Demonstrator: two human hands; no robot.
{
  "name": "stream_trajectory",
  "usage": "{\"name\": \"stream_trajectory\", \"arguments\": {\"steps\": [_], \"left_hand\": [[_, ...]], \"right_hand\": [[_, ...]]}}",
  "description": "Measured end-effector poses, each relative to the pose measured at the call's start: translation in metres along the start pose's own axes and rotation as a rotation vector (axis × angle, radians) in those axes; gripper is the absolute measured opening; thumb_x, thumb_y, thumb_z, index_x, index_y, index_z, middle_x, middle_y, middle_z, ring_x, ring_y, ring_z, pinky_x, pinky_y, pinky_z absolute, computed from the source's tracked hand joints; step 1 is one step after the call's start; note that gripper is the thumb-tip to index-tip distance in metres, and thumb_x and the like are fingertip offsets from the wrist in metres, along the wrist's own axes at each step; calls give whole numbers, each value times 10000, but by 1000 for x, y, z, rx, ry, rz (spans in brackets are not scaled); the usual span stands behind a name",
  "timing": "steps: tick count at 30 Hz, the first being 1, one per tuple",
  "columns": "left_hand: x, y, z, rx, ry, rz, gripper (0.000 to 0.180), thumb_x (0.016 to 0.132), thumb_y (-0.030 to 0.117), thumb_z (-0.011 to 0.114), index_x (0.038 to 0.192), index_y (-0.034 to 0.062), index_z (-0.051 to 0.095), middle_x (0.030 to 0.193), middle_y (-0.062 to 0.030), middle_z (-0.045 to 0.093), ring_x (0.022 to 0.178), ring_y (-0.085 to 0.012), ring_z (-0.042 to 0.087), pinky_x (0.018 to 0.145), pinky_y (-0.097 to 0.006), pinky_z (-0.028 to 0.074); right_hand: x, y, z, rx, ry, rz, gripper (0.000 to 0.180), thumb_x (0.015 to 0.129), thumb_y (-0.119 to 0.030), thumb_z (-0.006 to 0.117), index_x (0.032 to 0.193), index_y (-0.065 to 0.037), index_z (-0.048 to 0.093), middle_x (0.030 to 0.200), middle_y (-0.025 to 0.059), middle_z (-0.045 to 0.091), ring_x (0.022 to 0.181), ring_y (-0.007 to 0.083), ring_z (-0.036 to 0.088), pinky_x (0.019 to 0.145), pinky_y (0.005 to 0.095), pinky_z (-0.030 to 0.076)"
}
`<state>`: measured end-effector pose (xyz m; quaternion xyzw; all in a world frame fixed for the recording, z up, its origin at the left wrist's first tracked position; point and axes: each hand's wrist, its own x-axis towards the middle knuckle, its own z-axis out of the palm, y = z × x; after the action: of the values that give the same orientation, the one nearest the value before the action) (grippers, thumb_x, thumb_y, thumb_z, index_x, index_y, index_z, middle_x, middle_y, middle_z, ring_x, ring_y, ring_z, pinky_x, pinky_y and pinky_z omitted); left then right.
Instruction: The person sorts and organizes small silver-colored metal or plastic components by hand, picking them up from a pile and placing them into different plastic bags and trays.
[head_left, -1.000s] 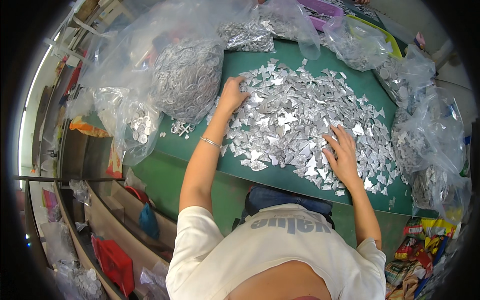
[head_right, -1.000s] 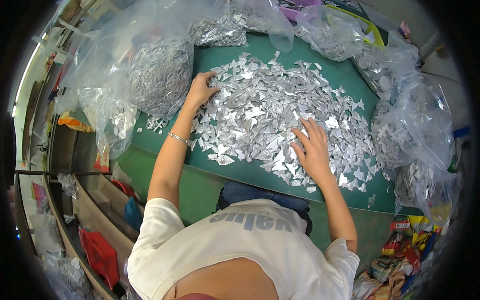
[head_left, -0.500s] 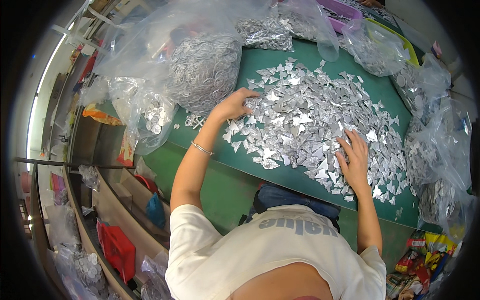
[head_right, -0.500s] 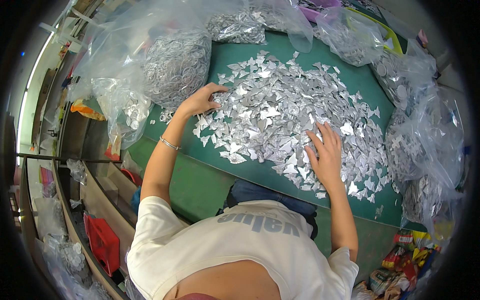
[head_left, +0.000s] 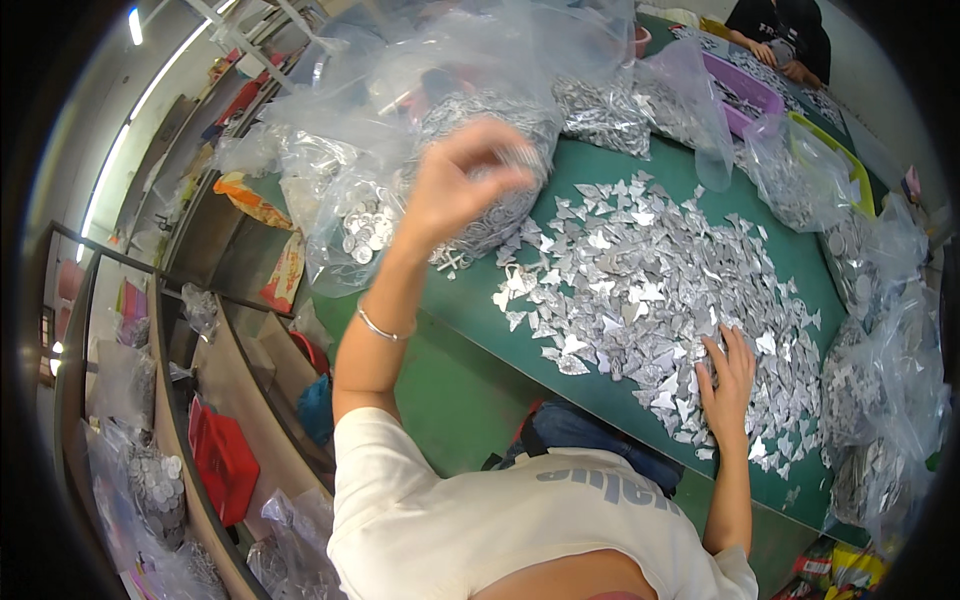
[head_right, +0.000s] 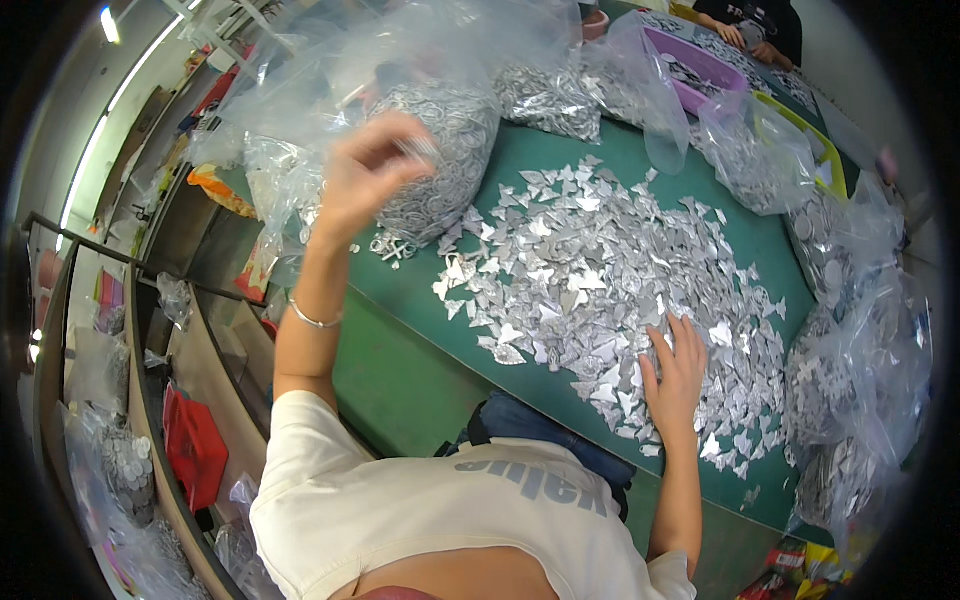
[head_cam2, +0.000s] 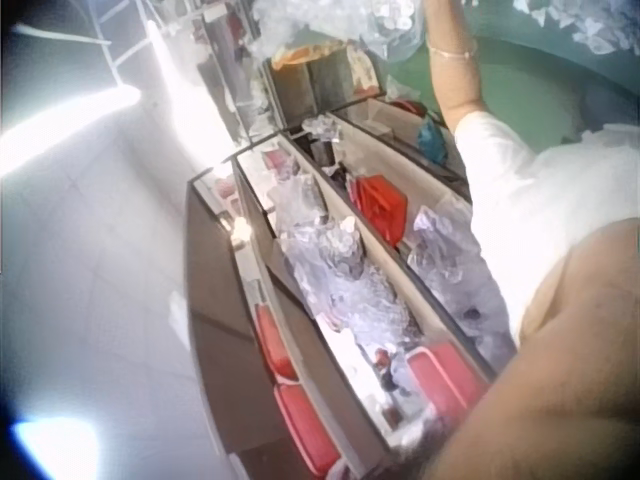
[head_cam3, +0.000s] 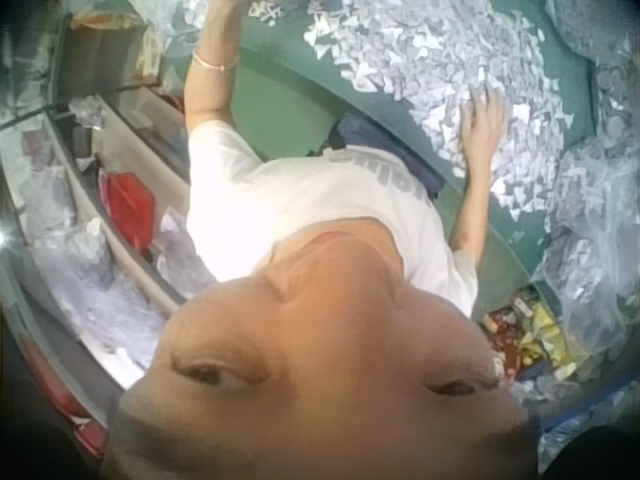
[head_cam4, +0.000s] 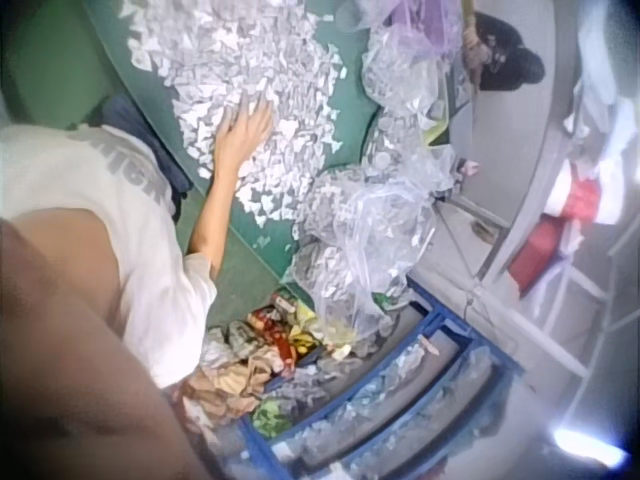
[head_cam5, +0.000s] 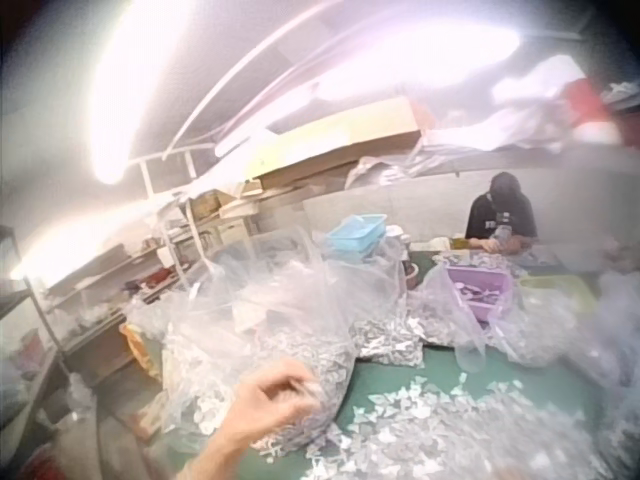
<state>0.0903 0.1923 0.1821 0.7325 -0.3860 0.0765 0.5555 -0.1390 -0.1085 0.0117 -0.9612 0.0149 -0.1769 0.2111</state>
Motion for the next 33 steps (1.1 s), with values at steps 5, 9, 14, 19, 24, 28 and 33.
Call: {"name": "stream_trajectory", "arguments": {"steps": [5, 9, 14, 19, 24, 28, 33], "left_hand": [[85, 54, -73, 562, 373, 321, 181, 788, 1, 615, 967, -23, 612, 860, -64, 641, 712, -124, 599, 637, -219, 453], [122, 40, -117, 799, 121, -116, 171, 761, 36, 600, 919, -29, 613, 691, -80, 618, 659, -191, 613, 633, -281, 487], [96, 22, -42, 783, 685, 726, 184, 777, -49, 581, 957, -19, 603, 875, -74, 628, 701, -135, 580, 628, -233, 445], [-7, -4, 64, 496, -103, 372, 220, 725, -43, 600, 937, 14, 585, 916, -135, 595, 798, -270, 586, 714, -328, 472], [-68, -111, 93, 626, -450, 36, 212, 717, 106, 672, 897, 37, 584, 980, -104, 551, 903, -310, 530, 773, -391, 436], [-73, -126, 99, 622, -380, 49, 220, 721, 158, 678, 904, 69, 592, 983, -83, 549, 944, -288, 505, 809, -392, 401], [-70, -142, 103, 595, -264, 166, 188, 753, 125, 651, 912, 44, 593, 862, -80, 600, 836, -279, 564, 726, -367, 442]], "right_hand": [[-1, -1, -2, -4, 11, 7, 348, 753, -108, 606, 1097, -75, 568, 1275, 137, 434, 1221, 349, 347, 1006, 469, 250], [0, -2, 3, 10, 5, -43, 339, 766, -118, 601, 1100, -70, 565, 1283, 138, 428, 1228, 345, 342, 1008, 471, 247], [-2, 6, 0, -39, 14, -9, 335, 785, -126, 590, 1113, -69, 558, 1285, 143, 427, 1231, 349, 343, 1010, 471, 247], [-1, 3, 0, -9, 9, -26, 338, 780, -131, 595, 1110, -68, 563, 1281, 143, 429, 1228, 350, 348, 1003, 471, 253], [0, 2, -2, -3, 0, -16, 343, 776, -133, 599, 1111, -71, 563, 1275, 144, 434, 1226, 350, 351, 996, 474, 257], [0, 3, 0, -10, 13, -14, 340, 774, -138, 600, 1106, -70, 567, 1267, 145, 441, 1221, 351, 357, 992, 477, 259], [1, 4, -1, -1, 13, -16, 335, 774, -142, 599, 1099, -68, 570, 1271, 146, 437, 1221, 350, 357, 990, 480, 259]]}}
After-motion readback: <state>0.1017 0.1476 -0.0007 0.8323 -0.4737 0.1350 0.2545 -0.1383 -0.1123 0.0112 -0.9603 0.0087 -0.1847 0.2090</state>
